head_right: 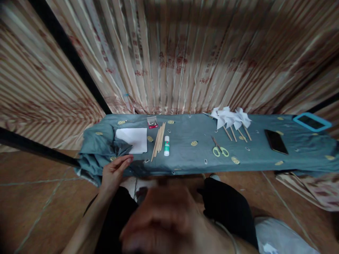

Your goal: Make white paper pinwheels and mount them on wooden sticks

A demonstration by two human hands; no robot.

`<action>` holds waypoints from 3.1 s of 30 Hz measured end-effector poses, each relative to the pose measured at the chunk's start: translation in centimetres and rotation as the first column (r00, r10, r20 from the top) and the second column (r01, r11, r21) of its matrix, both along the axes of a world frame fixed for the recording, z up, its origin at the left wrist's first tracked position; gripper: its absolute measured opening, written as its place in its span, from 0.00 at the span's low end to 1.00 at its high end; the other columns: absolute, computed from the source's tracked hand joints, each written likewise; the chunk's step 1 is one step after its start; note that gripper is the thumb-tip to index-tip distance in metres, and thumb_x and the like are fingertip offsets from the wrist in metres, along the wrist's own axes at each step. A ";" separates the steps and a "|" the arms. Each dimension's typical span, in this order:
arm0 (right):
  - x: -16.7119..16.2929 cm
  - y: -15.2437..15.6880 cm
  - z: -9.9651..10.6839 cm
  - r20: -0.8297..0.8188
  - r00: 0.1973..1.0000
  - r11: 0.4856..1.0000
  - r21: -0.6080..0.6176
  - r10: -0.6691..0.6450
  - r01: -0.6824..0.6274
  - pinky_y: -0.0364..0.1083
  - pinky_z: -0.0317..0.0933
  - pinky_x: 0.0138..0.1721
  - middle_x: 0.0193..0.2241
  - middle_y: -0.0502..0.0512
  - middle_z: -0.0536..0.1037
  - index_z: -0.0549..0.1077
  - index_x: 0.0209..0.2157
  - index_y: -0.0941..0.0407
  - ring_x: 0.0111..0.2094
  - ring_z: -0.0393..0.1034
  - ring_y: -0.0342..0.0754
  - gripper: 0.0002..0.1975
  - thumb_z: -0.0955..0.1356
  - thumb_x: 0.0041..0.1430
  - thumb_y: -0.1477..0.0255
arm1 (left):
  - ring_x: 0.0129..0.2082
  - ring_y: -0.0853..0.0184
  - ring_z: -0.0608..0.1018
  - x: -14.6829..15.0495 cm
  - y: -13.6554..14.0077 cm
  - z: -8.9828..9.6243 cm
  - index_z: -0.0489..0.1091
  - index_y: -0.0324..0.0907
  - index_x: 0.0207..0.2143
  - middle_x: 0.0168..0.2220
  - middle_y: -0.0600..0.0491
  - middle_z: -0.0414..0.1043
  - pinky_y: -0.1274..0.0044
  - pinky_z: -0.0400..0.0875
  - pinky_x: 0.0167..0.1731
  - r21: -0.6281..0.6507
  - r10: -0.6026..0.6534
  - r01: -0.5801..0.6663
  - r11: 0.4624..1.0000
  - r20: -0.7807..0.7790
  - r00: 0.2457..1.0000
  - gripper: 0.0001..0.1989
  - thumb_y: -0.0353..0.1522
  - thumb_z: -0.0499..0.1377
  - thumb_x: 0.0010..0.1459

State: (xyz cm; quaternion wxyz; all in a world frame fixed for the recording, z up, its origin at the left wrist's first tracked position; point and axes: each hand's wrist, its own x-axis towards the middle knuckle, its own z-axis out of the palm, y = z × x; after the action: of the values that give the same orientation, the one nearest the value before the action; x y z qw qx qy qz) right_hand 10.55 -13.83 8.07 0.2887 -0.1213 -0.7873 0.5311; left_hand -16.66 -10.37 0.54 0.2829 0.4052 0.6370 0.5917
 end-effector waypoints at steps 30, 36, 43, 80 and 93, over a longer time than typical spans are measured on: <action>-15.0 15.4 -4.2 0.633 0.595 0.384 0.774 -0.495 -0.504 0.49 0.63 0.34 0.36 0.68 0.76 0.71 0.37 0.65 0.39 0.70 0.54 0.12 0.58 0.63 0.81 | 0.42 0.62 0.79 -0.1 -4.0 -6.3 0.77 0.42 0.42 0.41 0.46 0.77 0.70 0.75 0.44 0.044 0.045 -0.033 0.998 -0.296 0.954 0.12 0.35 0.57 0.59; -15.5 14.9 -5.0 0.595 0.600 0.378 0.804 -0.535 -0.460 0.50 0.63 0.36 0.39 0.71 0.75 0.71 0.39 0.67 0.42 0.69 0.57 0.12 0.57 0.63 0.82 | 0.42 0.62 0.79 0.3 -3.6 -6.3 0.77 0.42 0.41 0.41 0.46 0.77 0.69 0.75 0.44 0.041 0.039 -0.028 0.999 -0.300 0.953 0.12 0.35 0.57 0.59; -16.2 14.6 -5.8 0.600 0.606 0.374 0.800 -0.522 -0.469 0.50 0.63 0.35 0.35 0.72 0.76 0.72 0.37 0.70 0.39 0.69 0.56 0.13 0.58 0.61 0.84 | 0.42 0.62 0.79 0.5 -3.5 -6.1 0.76 0.41 0.42 0.41 0.46 0.78 0.70 0.75 0.44 0.045 0.041 -0.029 0.999 -0.309 0.950 0.12 0.34 0.56 0.59; 0.4 20.6 1.8 0.035 0.528 0.430 0.628 -0.848 0.649 0.44 0.63 0.34 0.29 0.55 0.81 0.77 0.36 0.58 0.30 0.75 0.49 0.13 0.63 0.64 0.66 | 0.40 0.64 0.80 4.2 -1.8 -3.7 0.77 0.42 0.40 0.39 0.48 0.78 0.72 0.75 0.44 0.098 0.012 0.022 0.995 -0.336 0.942 0.11 0.34 0.57 0.59; 11.5 18.5 -9.3 0.211 0.568 0.551 0.642 -0.795 0.533 0.53 0.67 0.51 0.43 0.61 0.80 0.74 0.42 0.58 0.46 0.76 0.51 0.14 0.59 0.64 0.75 | 0.54 0.60 0.73 14.8 4.5 -2.2 0.66 0.43 0.56 0.53 0.43 0.70 0.66 0.69 0.54 0.138 -0.183 0.344 0.929 -0.636 0.750 0.20 0.28 0.54 0.61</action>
State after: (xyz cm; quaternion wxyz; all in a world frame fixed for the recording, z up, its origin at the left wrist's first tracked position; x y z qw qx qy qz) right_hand 22.04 4.63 -1.20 0.2898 -0.4671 -0.8297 0.0970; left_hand -1.90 -5.89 -1.66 0.0895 0.6929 0.5512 0.4561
